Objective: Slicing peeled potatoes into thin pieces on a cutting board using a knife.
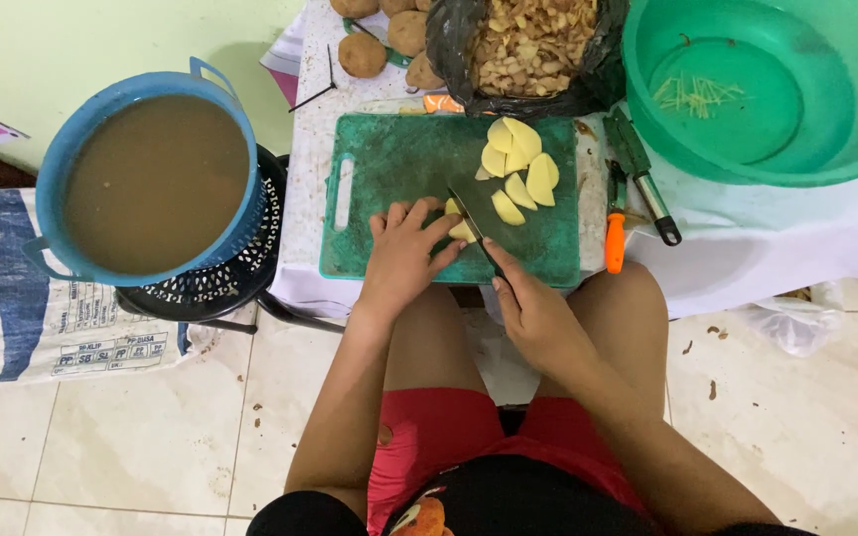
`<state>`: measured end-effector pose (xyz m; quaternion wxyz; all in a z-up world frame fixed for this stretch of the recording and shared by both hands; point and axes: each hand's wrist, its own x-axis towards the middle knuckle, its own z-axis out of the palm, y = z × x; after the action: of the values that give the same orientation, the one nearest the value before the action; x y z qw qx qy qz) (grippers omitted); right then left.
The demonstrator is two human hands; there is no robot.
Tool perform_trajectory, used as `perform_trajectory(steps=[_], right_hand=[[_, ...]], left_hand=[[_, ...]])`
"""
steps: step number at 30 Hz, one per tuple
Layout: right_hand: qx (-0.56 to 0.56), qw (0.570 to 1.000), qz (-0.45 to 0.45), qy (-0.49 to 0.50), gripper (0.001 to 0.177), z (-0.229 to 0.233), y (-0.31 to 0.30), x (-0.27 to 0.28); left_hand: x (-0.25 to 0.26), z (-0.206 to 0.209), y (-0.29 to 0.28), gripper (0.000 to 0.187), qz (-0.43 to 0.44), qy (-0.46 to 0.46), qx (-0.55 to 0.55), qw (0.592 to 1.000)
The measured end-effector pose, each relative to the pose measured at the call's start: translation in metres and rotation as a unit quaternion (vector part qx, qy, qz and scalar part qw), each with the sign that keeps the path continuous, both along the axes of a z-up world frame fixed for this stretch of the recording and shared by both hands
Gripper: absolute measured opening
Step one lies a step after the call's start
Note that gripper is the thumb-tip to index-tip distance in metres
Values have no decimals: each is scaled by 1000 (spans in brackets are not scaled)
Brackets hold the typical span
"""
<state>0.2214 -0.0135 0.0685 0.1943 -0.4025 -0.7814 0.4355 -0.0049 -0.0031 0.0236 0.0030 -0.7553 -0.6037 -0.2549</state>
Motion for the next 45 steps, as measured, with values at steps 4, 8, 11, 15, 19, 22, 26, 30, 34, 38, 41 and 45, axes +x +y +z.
perform_trajectory(steps=[4, 8, 11, 15, 19, 22, 26, 30, 34, 38, 41, 45], right_hand=[[28, 1000, 9, 7, 53, -11, -1, -2], [101, 994, 4, -26, 50, -30, 5, -7], [79, 992, 9, -102, 53, -7, 11, -16], [105, 977, 21, -185, 58, -8, 17, -22], [145, 973, 22, -178, 58, -8, -2, -7], [90, 985, 14, -148, 59, -9, -20, 14], [35, 991, -4, -131, 57, -4, -19, 18], [38, 996, -8, -80, 57, -11, -1, 9], [53, 998, 0, -41, 53, -12, 0, 9], [72, 997, 12, -19, 52, -11, -2, 8], [79, 997, 13, -16, 51, -11, -3, 5], [81, 996, 15, -22, 52, -14, -3, 6]], left_hand=[[0, -1, 0, 27, 0, 2, 8, 1000], [0, 0, 0, 26, -1, 4, 7, 1000], [1, 1, -1, 26, 2, 6, 9, 1000], [-1, -4, 0, 31, 10, 8, 1, 1000], [1, -1, -1, 27, 13, 6, 4, 1000], [2, 0, -1, 26, 7, 8, 13, 1000], [2, -3, 1, 26, 2, 22, 22, 1000], [1, -2, 0, 24, -6, 14, 25, 1000], [0, 0, 0, 23, -6, 13, 24, 1000], [1, -2, 1, 23, -9, 12, 28, 999], [1, -1, 1, 21, -11, 11, 33, 999], [1, -1, 1, 20, -13, 14, 42, 999]])
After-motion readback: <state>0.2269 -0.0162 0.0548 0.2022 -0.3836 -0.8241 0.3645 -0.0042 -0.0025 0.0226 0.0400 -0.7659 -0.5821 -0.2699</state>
